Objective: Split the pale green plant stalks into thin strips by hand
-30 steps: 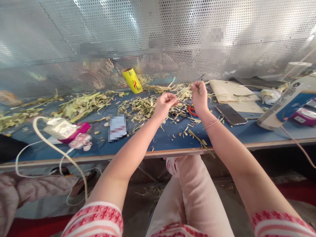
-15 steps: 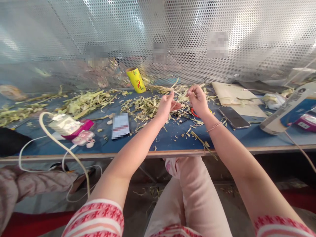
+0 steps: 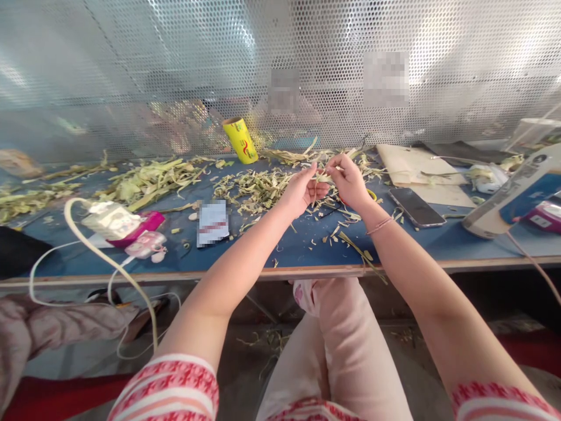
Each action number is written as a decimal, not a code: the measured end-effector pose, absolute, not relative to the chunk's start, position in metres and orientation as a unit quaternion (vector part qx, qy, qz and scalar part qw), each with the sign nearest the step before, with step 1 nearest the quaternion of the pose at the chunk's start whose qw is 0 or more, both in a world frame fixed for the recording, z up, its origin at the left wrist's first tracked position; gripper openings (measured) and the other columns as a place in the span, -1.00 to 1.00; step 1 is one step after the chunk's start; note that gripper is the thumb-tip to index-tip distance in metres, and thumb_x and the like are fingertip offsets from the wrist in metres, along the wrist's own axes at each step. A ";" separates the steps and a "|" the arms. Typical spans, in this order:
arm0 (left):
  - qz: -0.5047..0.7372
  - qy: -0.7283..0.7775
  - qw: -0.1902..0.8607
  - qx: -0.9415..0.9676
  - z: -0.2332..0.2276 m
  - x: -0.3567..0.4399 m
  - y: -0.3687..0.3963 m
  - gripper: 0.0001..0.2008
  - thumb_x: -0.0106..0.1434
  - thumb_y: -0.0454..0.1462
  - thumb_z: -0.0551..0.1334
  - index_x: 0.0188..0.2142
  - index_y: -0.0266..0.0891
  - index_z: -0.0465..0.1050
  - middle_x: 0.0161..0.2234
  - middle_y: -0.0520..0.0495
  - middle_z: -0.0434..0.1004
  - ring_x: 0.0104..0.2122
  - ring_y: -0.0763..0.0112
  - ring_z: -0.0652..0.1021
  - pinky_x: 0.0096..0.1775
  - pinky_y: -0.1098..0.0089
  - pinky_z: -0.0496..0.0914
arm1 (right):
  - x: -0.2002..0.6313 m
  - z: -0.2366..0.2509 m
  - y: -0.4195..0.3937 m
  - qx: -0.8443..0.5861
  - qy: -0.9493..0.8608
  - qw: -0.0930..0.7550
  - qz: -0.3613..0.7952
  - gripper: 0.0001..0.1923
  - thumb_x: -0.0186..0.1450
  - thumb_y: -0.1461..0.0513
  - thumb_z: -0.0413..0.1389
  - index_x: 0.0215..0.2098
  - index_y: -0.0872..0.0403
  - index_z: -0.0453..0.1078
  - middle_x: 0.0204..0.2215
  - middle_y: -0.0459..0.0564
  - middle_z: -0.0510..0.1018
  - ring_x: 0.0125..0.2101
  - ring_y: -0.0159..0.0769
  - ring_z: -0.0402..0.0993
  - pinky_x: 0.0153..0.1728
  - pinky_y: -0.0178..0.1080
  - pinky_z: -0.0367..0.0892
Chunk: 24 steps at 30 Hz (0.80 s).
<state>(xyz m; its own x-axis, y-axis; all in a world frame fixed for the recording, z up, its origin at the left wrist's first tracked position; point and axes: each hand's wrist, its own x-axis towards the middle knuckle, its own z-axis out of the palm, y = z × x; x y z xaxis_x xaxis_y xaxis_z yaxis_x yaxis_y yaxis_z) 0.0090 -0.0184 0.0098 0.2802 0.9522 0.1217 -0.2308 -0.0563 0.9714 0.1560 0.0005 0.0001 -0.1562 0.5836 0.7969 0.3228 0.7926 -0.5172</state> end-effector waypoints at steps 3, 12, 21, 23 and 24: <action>0.507 0.345 0.592 0.522 0.010 0.009 -0.018 -0.74 0.26 -0.03 0.17 -0.28 -0.18 0.35 -0.61 0.10 0.42 -0.66 0.58 0.43 -0.53 0.48 0.34 | 0.156 0.000 -0.001 -0.301 -0.756 0.572 0.103 -0.89 0.32 0.20 -0.02 -0.28 0.04 0.31 -0.36 -0.06 0.44 -0.35 -0.37 0.36 -0.30 -0.25 0.32; 0.599 0.371 0.348 0.619 -0.010 0.006 -0.003 -0.68 0.24 0.05 0.15 -0.38 -0.15 0.29 -0.71 0.14 0.23 -0.67 0.52 0.33 -0.50 0.42 0.24 | 0.141 -0.003 -0.014 -0.380 -0.760 0.517 0.097 -0.85 0.36 0.15 -0.08 -0.27 0.04 0.25 -0.53 -0.13 0.36 -0.50 -0.38 0.29 -0.36 -0.26 0.23; 0.621 0.401 0.315 0.596 -0.012 0.006 -0.002 -0.67 0.27 0.03 0.12 -0.42 -0.15 0.21 -0.75 0.16 0.15 -0.70 0.52 0.27 -0.49 0.41 0.17 | 0.133 -0.004 -0.014 -0.375 -0.762 0.517 0.107 -0.89 0.33 0.18 -0.06 -0.33 0.04 0.14 -0.49 -0.11 0.35 -0.48 -0.41 0.22 -0.35 -0.28 0.19; 0.631 0.403 0.323 0.579 -0.012 0.006 0.001 -0.66 0.26 0.03 0.12 -0.44 -0.15 0.19 -0.76 0.17 0.13 -0.72 0.54 0.24 -0.51 0.42 0.14 | 0.133 -0.004 -0.014 -0.373 -0.761 0.516 0.126 -0.92 0.30 0.22 -0.02 -0.34 0.05 0.16 -0.47 -0.09 0.37 -0.46 -0.41 0.24 -0.34 -0.28 0.19; 0.636 0.404 0.328 0.570 -0.013 0.006 0.002 -0.66 0.26 0.03 0.13 -0.44 -0.15 0.19 -0.76 0.17 0.12 -0.72 0.54 0.23 -0.52 0.42 0.12 | 0.133 -0.003 -0.013 -0.371 -0.760 0.516 0.139 -0.94 0.28 0.24 0.00 -0.33 0.05 0.17 -0.46 -0.09 0.38 -0.45 -0.41 0.25 -0.34 -0.28 0.19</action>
<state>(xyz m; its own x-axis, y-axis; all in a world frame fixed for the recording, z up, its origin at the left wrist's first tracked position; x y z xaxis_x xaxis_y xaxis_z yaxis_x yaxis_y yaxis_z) 0.0056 0.0022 -0.0126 -0.1362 0.8776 0.4597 0.0430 -0.4583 0.8877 0.1331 -0.0135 -0.0032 -0.1935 0.7071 0.6801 0.4194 0.6863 -0.5942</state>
